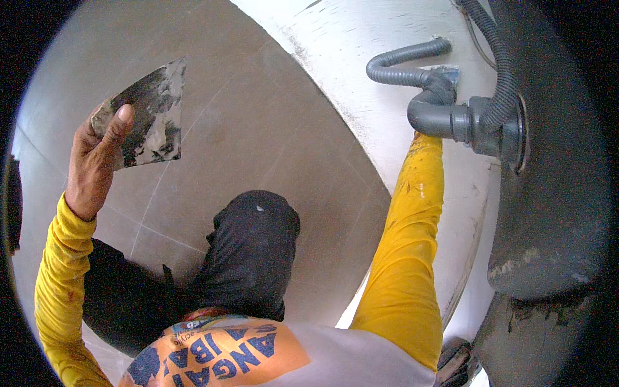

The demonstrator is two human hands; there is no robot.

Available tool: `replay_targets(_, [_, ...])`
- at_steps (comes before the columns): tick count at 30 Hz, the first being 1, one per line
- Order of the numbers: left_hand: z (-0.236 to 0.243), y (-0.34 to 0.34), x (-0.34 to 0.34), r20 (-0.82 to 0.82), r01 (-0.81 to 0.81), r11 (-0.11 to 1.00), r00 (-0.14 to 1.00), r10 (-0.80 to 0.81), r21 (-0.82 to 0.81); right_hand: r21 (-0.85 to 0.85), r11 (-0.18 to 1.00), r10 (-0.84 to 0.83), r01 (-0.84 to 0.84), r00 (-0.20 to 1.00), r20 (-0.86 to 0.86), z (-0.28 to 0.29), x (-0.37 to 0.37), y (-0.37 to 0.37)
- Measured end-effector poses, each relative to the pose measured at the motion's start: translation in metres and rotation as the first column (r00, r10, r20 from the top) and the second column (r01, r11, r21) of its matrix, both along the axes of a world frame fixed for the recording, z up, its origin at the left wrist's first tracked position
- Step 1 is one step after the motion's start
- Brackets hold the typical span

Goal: The person scoops white wall compound from a countertop onto a hawk using a putty knife, then kneels and applies the compound to the wall near a sink drainpipe. The person repeatedly transfers compound between tools and smooths the wall surface.

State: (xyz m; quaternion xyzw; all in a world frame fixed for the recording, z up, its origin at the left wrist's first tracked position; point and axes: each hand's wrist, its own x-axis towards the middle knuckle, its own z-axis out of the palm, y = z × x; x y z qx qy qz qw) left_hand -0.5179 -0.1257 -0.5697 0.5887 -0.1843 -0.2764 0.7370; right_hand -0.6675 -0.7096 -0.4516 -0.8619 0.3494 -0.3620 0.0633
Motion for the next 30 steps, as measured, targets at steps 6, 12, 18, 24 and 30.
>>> replay_targets(6, [-0.004,-0.007,0.003,0.019,0.007,0.996,1.000,-0.009,0.087,-0.263,0.953,0.040,-0.148,0.925,-0.377,0.014,0.001,0.028])
replay_targets(12, [-0.006,-0.011,0.002,0.027,0.006,0.998,1.000,-0.008,0.060,-0.347,0.909,0.037,-0.231,0.873,-0.486,0.014,0.001,0.042])
replay_targets(18, [-0.004,-0.009,0.003,-0.026,0.018,0.997,1.000,-0.016,0.075,-0.244,0.938,0.116,-0.247,0.884,-0.452,0.015,0.000,0.026])
replay_targets(24, [-0.004,-0.006,0.002,0.014,0.016,0.999,1.000,-0.017,0.042,-0.340,0.932,-0.017,-0.126,0.922,-0.387,0.007,-0.005,0.010])
replay_targets(30, [-0.002,-0.004,0.002,0.000,0.012,0.998,1.000,-0.012,0.057,-0.390,0.920,-0.161,0.042,0.947,-0.277,0.003,-0.016,0.005])
